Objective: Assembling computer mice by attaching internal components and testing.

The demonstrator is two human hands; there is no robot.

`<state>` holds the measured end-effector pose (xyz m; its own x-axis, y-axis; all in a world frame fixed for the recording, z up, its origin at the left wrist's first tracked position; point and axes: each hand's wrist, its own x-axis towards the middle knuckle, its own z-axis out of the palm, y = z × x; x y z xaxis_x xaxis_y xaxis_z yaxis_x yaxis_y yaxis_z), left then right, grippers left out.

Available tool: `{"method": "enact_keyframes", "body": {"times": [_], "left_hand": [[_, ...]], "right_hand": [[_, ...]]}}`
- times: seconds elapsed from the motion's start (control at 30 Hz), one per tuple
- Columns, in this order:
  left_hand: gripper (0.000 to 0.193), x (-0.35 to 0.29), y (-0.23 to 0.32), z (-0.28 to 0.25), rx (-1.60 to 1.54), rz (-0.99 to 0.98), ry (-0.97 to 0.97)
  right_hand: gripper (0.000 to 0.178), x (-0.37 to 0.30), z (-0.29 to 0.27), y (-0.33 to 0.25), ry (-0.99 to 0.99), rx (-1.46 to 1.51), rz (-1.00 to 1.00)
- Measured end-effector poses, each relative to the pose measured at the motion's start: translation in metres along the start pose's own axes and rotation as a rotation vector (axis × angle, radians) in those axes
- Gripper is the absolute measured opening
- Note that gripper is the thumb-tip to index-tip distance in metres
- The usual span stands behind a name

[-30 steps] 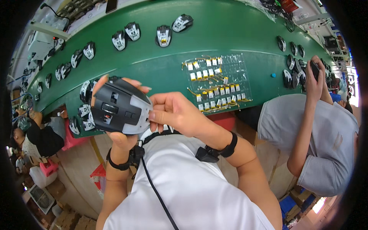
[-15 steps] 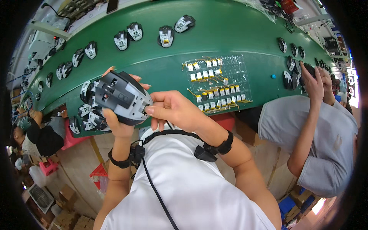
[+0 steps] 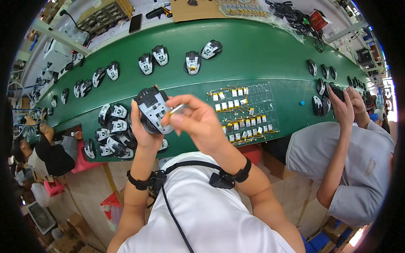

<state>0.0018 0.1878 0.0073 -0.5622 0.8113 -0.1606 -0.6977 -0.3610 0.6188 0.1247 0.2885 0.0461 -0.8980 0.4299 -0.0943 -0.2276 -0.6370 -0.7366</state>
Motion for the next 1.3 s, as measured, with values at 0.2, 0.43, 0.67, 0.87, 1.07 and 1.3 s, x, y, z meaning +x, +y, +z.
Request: {"method": "enact_keyframes", "body": {"times": [0.2,0.43,0.67,0.87,1.07,1.3], "left_hand": [[0.060,0.002,0.000,-0.002,-0.071,-0.025,0.029],[0.062,0.000,-0.004,0.003,-0.099,-0.069,0.101],[0.059,-0.001,-0.001,-0.004,-0.101,-0.069,0.027],[0.059,-0.002,-0.001,-0.011,-0.131,-0.065,0.088],[0.059,-0.006,0.003,-0.012,-0.027,-0.048,0.146],[0.058,-0.006,0.003,-0.012,-0.007,-0.112,0.210]], "right_hand": [[0.028,-0.004,0.008,0.009,0.077,-0.781,-0.302],[0.024,0.004,0.013,0.012,0.066,-1.091,-0.525],[0.030,-0.001,0.006,0.028,0.095,-1.082,-0.580],[0.034,-0.004,0.009,0.031,0.126,-1.379,-0.730],[0.036,-0.006,0.004,0.034,0.102,-1.461,-0.747],[0.033,-0.006,0.005,0.035,0.111,-1.467,-0.729]]}}
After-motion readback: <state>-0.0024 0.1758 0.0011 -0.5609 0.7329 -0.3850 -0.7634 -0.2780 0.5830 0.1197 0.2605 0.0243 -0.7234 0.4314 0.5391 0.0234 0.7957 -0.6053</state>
